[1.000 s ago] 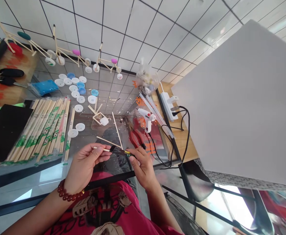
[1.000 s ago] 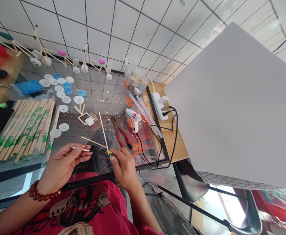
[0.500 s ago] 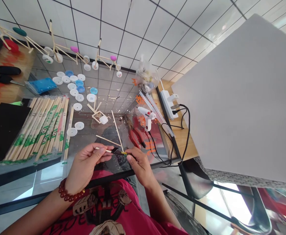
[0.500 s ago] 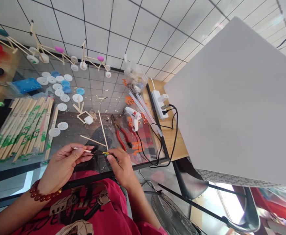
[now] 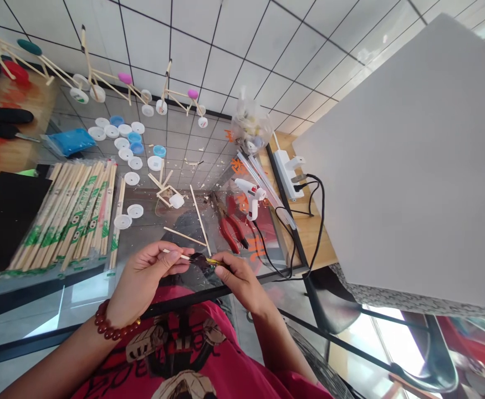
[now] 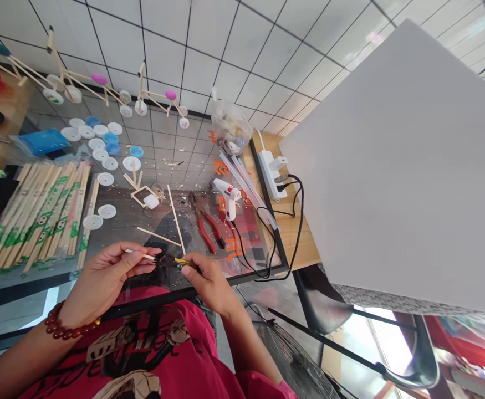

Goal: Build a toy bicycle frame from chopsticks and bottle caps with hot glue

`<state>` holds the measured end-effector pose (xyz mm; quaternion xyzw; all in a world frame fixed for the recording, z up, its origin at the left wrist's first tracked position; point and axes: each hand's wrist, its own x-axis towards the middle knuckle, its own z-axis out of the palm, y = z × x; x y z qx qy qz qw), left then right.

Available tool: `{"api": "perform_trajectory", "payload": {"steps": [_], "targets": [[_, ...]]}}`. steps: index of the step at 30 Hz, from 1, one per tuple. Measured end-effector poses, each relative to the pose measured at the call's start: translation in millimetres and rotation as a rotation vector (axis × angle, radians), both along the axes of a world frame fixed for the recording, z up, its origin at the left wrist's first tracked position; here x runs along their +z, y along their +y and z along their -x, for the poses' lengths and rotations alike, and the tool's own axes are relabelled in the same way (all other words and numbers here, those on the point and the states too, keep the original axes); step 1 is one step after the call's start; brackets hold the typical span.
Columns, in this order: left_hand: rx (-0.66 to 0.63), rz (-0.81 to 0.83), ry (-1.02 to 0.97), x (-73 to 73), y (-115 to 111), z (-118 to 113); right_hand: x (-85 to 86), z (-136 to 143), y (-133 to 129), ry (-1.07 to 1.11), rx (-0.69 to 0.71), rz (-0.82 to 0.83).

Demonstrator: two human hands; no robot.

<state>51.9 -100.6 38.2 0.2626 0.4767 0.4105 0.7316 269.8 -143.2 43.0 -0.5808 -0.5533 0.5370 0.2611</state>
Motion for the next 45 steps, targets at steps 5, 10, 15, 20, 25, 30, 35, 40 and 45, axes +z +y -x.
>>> {"api": "perform_trajectory", "payload": {"steps": [5, 10, 15, 20, 25, 30, 35, 40, 45], "targets": [[0.000, -0.007, 0.017, -2.6, 1, 2, -0.7, 0, 3, 0.001, 0.007, 0.020], [-0.003, 0.003, 0.012, -1.0, 2, 1, -4.0, 1, 5, 0.017, -0.018, 0.045], [0.002, 0.005, 0.014, -0.9, 2, 0, -5.4, 0, 5, 0.021, -0.018, 0.034], [0.013, 0.019, 0.012, -3.6, 2, 1, -5.4, 0, 6, 0.023, -0.016, 0.028], [0.002, 0.020, 0.032, -4.3, 2, 2, -6.8, 1, 6, 0.021, -0.018, 0.039], [-0.007, 0.011, 0.038, -4.3, 3, 3, -8.4, 1, 5, 0.021, -0.022, 0.047], [-0.002, 0.013, 0.037, -3.9, 3, 2, -9.2, 2, 5, 0.006, -0.010, 0.039], [-0.010, 0.013, 0.034, -4.0, 3, 3, -10.1, 2, 5, 0.008, -0.012, 0.035], [-0.018, 0.012, 0.029, -4.6, 3, 3, -11.0, 2, 5, 0.000, -0.010, 0.046]]}}
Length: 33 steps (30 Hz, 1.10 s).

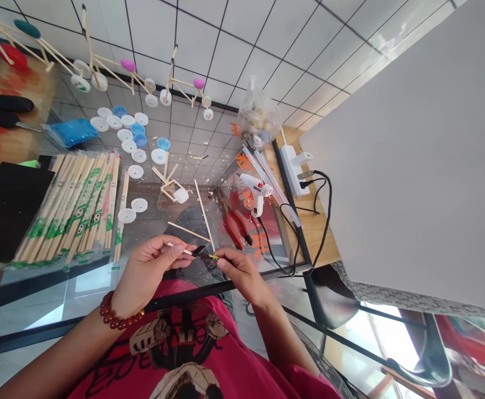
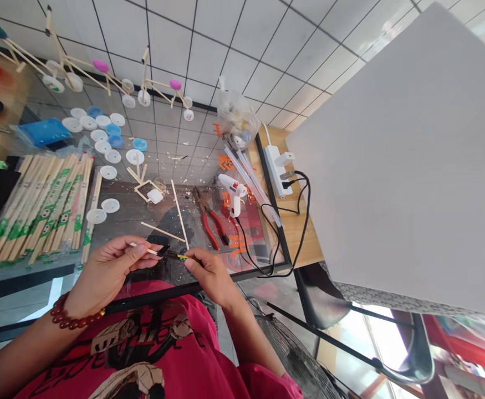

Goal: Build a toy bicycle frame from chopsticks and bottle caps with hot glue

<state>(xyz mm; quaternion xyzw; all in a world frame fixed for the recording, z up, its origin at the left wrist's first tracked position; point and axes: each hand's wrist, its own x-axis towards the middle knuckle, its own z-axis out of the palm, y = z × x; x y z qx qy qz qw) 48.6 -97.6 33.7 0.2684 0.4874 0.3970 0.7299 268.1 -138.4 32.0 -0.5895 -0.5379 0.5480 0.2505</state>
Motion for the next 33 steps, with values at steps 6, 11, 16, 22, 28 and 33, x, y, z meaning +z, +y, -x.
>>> {"api": "perform_trajectory", "payload": {"steps": [6, 11, 16, 22, 28, 33], "targets": [[0.002, 0.002, -0.018, -3.9, 0, 0, -1.6, 0, 0, -0.010, 0.005, -0.009], [-0.007, 0.006, -0.024, -5.9, 0, 0, -2.9, 1, 0, -0.016, -0.006, -0.011], [-0.016, 0.013, -0.033, -4.0, -1, 0, -1.8, 2, 0, -0.033, -0.012, -0.029], [0.068, -0.035, 0.011, -7.3, 0, 8, 2.3, 7, -2, -0.185, 0.013, -0.137], [0.257, 0.076, -0.057, -3.0, 5, 15, -6.7, 21, -17, -0.651, 0.030, -0.413], [0.253, 0.191, -0.119, 5.3, 10, 11, -13.3, 31, -18, -0.852, 0.101, -0.525]]}}
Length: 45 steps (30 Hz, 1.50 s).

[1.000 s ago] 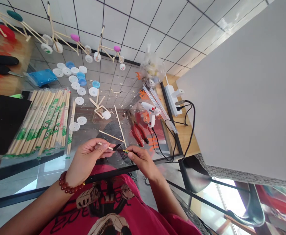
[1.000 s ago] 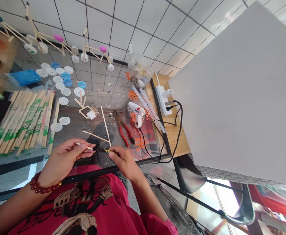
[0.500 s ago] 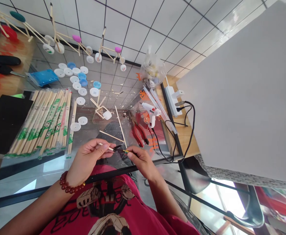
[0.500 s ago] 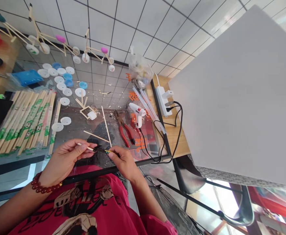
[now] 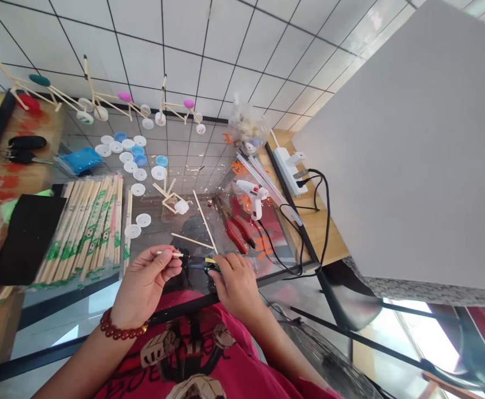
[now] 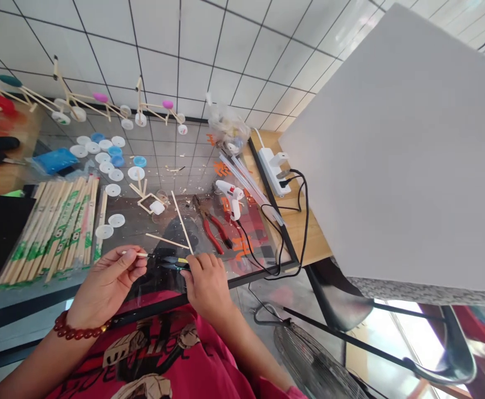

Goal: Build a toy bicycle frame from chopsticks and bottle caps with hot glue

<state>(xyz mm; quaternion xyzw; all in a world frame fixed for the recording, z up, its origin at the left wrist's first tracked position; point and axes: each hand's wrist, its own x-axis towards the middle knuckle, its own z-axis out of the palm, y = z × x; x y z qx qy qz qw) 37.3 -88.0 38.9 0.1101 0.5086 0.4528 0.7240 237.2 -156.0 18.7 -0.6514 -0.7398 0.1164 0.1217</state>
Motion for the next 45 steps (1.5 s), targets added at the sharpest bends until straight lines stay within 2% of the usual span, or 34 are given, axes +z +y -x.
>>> {"api": "perform_trajectory", "payload": {"steps": [5, 10, 13, 15, 20, 22, 27, 34, 37, 42, 45], "targets": [[0.005, -0.053, -0.009, 0.0, -1, -5, 5.7, 9, 23, -0.003, 0.012, -0.067], [0.103, -0.217, 0.033, -1.2, -4, -5, 2.7, 45, 38, -0.010, 0.202, -0.070], [0.149, -0.263, 0.075, -0.1, -6, -2, -1.6, 60, 39, 0.083, 0.263, -0.072], [0.172, -0.326, 0.115, 1.1, -9, 0, 0.0, 61, 41, 0.301, 0.217, -0.065], [0.167, -0.567, 0.310, 1.7, -16, 3, 19.2, 52, 45, 1.173, -0.008, 0.150], [0.147, -0.647, 0.424, 1.0, -19, 3, 28.0, 51, 46, 1.326, -0.059, 0.201], [0.099, -0.778, 0.645, 3.8, -25, 4, 40.4, 54, 45, 1.332, -0.118, 0.116], [0.065, -0.873, 0.752, 7.4, -31, 6, 39.1, 55, 46, 1.310, -0.142, 0.067], [0.077, -0.822, 0.650, 8.1, -30, 4, 36.4, 54, 46, 1.323, -0.142, 0.076], [0.090, -0.636, 0.284, 12.4, -20, 0, 29.8, 50, 45, 1.392, -0.089, 0.120], [0.108, -0.559, 0.239, 13.9, -18, -2, 26.4, 49, 45, 1.424, -0.083, 0.153]]}}
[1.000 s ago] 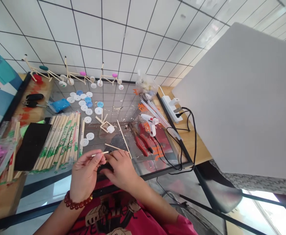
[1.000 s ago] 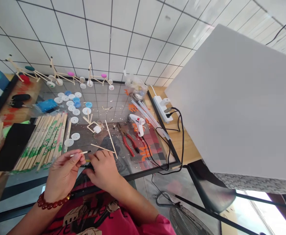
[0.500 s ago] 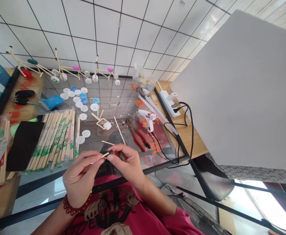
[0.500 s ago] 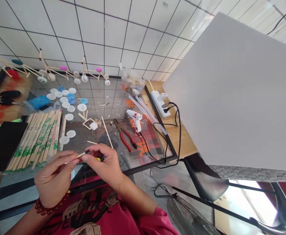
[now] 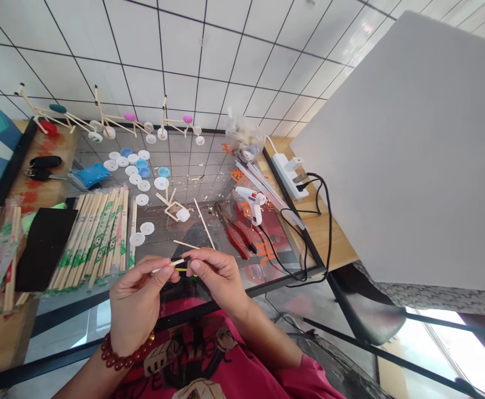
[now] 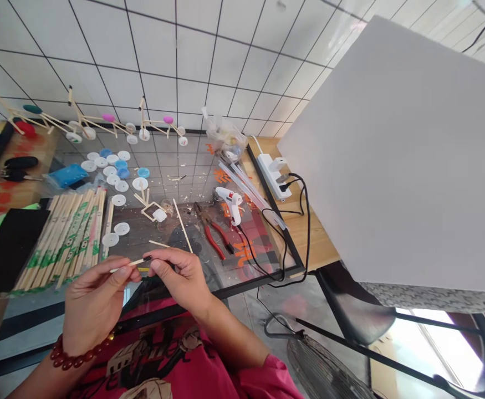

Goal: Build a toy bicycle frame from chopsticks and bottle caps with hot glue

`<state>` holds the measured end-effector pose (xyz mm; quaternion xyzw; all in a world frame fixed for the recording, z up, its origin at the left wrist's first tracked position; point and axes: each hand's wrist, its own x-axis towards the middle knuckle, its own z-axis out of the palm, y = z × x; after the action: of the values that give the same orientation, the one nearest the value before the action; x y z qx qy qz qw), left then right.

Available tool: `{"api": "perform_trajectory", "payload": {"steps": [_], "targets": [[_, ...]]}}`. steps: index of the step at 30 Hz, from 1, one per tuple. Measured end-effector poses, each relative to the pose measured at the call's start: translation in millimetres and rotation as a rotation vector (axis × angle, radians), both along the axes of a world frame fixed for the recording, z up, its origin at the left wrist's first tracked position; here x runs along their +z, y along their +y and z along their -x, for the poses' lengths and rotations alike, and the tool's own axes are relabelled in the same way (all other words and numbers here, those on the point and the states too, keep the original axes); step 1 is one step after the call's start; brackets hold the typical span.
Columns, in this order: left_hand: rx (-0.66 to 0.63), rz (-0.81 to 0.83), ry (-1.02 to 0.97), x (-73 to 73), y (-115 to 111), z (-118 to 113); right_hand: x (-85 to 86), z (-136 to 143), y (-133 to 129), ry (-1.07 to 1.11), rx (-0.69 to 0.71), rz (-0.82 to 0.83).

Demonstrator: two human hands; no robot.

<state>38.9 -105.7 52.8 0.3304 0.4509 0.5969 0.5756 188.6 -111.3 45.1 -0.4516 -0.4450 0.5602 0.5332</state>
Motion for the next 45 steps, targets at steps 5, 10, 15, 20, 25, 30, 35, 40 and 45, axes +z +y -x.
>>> {"api": "perform_trajectory", "payload": {"steps": [5, 10, 15, 20, 25, 30, 35, 40, 45], "targets": [[-0.024, -0.015, 0.004, -1.5, -2, -1, -0.1, 0, 0, -0.009, -0.033, 0.041], [-0.109, -0.001, 0.076, -2.9, -5, -2, 1.7, -1, 0, -0.020, -0.086, 0.044], [-0.030, 0.103, -0.008, 0.5, -1, -7, 1.0, 1, -2, -0.013, -0.070, 0.093], [-0.059, 0.227, -0.103, 4.2, 5, -12, -2.1, 5, -4, 0.000, -0.098, 0.046], [-0.105, 0.242, -0.151, 2.4, 5, -14, 1.0, 5, -3, -0.089, -0.122, -0.088], [-0.069, 0.243, -0.155, 2.4, 4, -16, 1.7, 3, -4, -0.260, -0.128, -0.223], [-0.069, 0.240, -0.192, 2.9, 5, -17, -1.8, 3, -7, -0.456, -0.137, -0.347], [-0.068, 0.234, -0.220, 0.7, 5, -17, -3.2, 4, -7, -0.581, -0.191, -0.490], [-0.060, 0.226, -0.225, -2.2, 4, -17, -4.0, 7, -5, -0.571, -0.220, -0.546]]}}
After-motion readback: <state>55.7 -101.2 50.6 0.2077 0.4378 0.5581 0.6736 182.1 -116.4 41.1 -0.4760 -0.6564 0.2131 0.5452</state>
